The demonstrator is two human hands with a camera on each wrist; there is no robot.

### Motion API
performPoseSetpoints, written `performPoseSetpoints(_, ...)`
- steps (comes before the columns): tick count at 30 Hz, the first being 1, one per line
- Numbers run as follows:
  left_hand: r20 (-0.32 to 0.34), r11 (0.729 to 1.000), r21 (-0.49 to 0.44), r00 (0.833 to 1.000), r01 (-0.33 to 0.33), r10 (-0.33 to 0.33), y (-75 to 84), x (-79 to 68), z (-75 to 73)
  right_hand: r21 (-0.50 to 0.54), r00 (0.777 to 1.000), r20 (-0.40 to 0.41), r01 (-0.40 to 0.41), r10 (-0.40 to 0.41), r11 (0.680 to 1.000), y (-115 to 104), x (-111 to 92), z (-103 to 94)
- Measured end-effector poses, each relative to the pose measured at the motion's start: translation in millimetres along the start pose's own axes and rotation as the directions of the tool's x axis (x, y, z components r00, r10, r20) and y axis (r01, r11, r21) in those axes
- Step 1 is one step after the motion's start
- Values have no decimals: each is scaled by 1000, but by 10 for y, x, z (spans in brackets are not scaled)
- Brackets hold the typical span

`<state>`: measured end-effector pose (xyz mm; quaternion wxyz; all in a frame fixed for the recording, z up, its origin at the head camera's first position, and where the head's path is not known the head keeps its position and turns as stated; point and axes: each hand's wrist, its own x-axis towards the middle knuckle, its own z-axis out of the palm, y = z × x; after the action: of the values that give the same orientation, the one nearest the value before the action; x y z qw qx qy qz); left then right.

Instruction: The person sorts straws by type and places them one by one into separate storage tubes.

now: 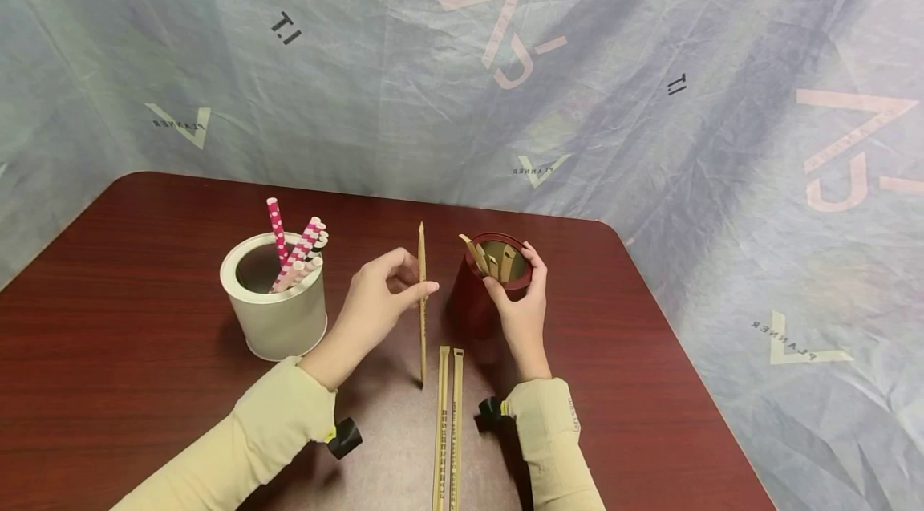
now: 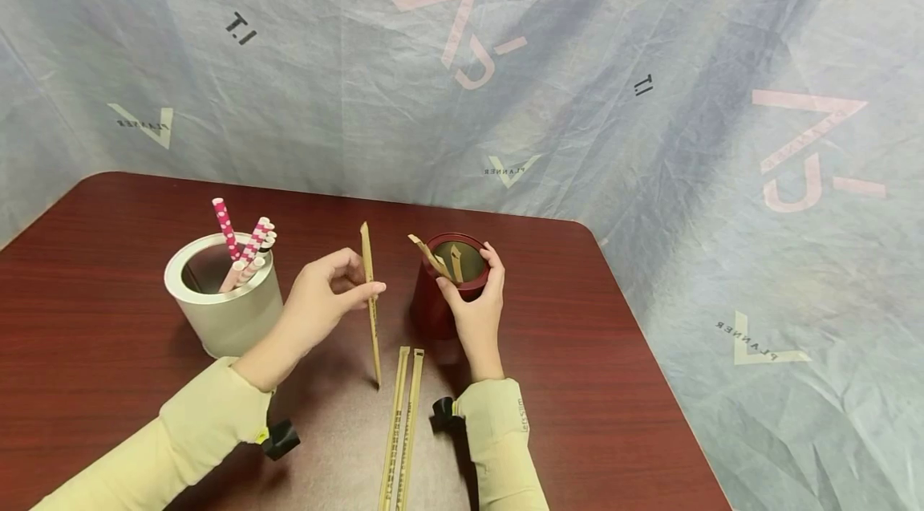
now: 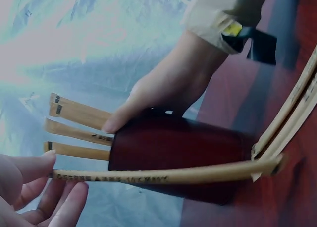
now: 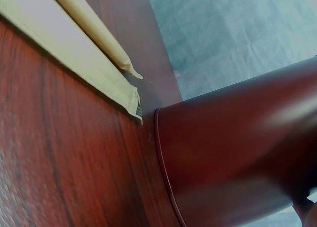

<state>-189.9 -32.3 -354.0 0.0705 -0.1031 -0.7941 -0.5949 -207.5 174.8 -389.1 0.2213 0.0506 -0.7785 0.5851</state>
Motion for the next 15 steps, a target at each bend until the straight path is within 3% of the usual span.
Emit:
performPoseSetpoints(4,-81,993,102,994,-65,74,89,-15,-46,5,1000,-2,2,-2,1000,6,0,-2)
performPoseSetpoints(8,-143,989,100,982,-111,124,157,-13,-82,6,1000,-2,1,-1,1000,-3,-4,-1)
performPoseSetpoints(15,-280,976,54,935,-211,218,284,29,-133,14,1000,-1,-2,2,1000,-6,-1,5)
